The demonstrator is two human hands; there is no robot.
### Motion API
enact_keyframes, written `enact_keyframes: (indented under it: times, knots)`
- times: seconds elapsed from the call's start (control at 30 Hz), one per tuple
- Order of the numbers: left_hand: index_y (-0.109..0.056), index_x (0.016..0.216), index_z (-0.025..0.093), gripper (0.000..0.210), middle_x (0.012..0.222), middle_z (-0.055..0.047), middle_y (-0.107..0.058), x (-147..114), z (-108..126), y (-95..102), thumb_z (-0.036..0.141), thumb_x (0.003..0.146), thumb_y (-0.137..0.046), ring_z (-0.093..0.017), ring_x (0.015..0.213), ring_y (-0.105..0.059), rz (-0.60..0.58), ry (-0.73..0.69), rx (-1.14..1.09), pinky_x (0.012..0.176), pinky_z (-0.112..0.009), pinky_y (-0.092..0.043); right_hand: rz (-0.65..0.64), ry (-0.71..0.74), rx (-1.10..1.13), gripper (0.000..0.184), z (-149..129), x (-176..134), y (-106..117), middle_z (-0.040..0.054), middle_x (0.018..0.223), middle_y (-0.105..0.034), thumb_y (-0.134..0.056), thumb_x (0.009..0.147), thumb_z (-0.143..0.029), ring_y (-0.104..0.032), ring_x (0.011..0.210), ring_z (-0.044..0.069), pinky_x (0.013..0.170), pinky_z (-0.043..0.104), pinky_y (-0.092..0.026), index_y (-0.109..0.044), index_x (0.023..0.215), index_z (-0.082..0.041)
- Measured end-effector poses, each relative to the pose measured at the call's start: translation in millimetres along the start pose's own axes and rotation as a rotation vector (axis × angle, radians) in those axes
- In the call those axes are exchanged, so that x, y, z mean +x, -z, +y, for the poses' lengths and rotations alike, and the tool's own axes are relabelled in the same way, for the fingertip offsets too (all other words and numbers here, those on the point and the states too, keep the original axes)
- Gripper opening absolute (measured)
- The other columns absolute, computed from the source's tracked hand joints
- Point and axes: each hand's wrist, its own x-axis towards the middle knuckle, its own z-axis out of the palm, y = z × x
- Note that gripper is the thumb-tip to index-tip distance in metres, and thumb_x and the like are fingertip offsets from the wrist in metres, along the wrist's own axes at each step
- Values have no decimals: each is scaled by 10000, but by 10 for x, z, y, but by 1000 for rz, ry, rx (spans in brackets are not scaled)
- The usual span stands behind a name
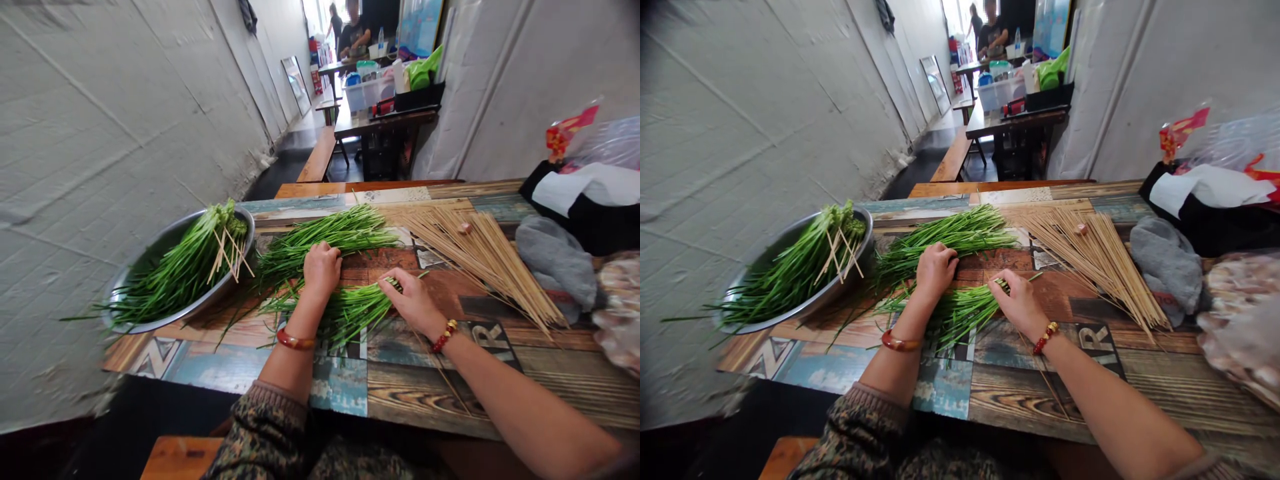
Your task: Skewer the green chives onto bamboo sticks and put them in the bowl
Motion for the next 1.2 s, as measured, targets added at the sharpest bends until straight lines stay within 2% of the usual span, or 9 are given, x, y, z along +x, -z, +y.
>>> enact_keyframes:
  times: [0.2, 0.33, 0.47, 0.57, 0.67, 0.77, 0.87, 0.97, 1.2]
  knots:
    - [-678, 752, 172, 184, 904, -101, -615, 15, 28, 15, 199, 840, -518, -237, 906, -515, 52, -51, -69, 756, -353, -382, -11, -14, -3, 185, 15, -6, 3, 46, 785, -680, -512, 847, -314, -625, 736, 189, 681, 293, -437, -633, 819, -177]
    - [-635, 733, 161, 99, 832, -54, -629, 13, 109, -19, 130, 777, -551, -170, 818, -551, 91, -104, -460, 753, -293, -417, -7, 0, -2, 193, 16, -7, 4, 46, 809, -683, -506, 851, -320, -627, 761, 189, 706, 299, -444, -637, 832, -180]
    - [-612, 739, 143, 66, 697, -1, -604, -3, 234, -44, 127, 753, -550, -109, 653, -526, -12, -43, -774, 635, -225, -403, 18, 13, 17, 194, -12, -8, 6, 50, 835, -696, -501, 850, -317, -636, 788, 191, 731, 302, -457, -642, 841, -185]
    - [-622, 814, 127, 95, 659, 17, -577, -12, 283, -57, 143, 740, -564, -91, 605, -500, -64, 7, -917, 591, -205, -382, 29, 2, 46, 195, -15, -7, 4, 53, 867, -705, -507, 842, -318, -644, 808, 195, 747, 310, -470, -650, 866, -187]
    - [-615, 1059, 112, 323, 645, 30, -564, -17, 284, -66, 145, 741, -571, -83, 569, -483, -95, 28, -1006, 569, -199, -375, 31, -1, 92, 198, 2, -4, -2, 55, 924, -710, -518, 832, -312, -650, 858, 199, 789, 321, -479, -653, 909, -190]
    - [-553, 1248, 139, 490, 681, 24, -588, -27, 280, -55, 146, 758, -569, -85, 567, -483, -122, 3, -990, 570, -204, -384, 28, 1, 104, 205, 6, -2, -3, 57, 919, -712, -516, 828, -309, -652, 858, 202, 787, 326, -486, -658, 911, -186]
    - [-688, 1036, 149, 278, 750, -22, -641, -38, 291, -37, 175, 780, -583, -114, 669, -553, -115, -56, -889, 649, -232, -423, 37, 1, 96, 210, -13, -2, 6, 55, 895, -710, -514, 828, -310, -651, 823, 197, 763, 322, -492, -661, 903, -180]
    - [-716, 781, 144, 125, 795, -57, -650, -37, 300, -31, 204, 787, -606, -148, 782, -584, -32, -117, -796, 733, -266, -441, 48, 1, 91, 215, -32, -5, 17, 57, 884, -708, -516, 827, -309, -647, 802, 193, 752, 318, -494, -662, 908, -173]
    - [-731, 767, 231, 89, 1126, -64, -619, -54, 307, 6, 263, 773, -648, -224, 1040, -529, 132, -89, -446, 888, -382, -397, 84, 6, 96, 214, -37, -12, 20, 50, 895, -718, -528, 822, -315, -655, 809, 195, 768, 323, -501, -674, 915, -189]
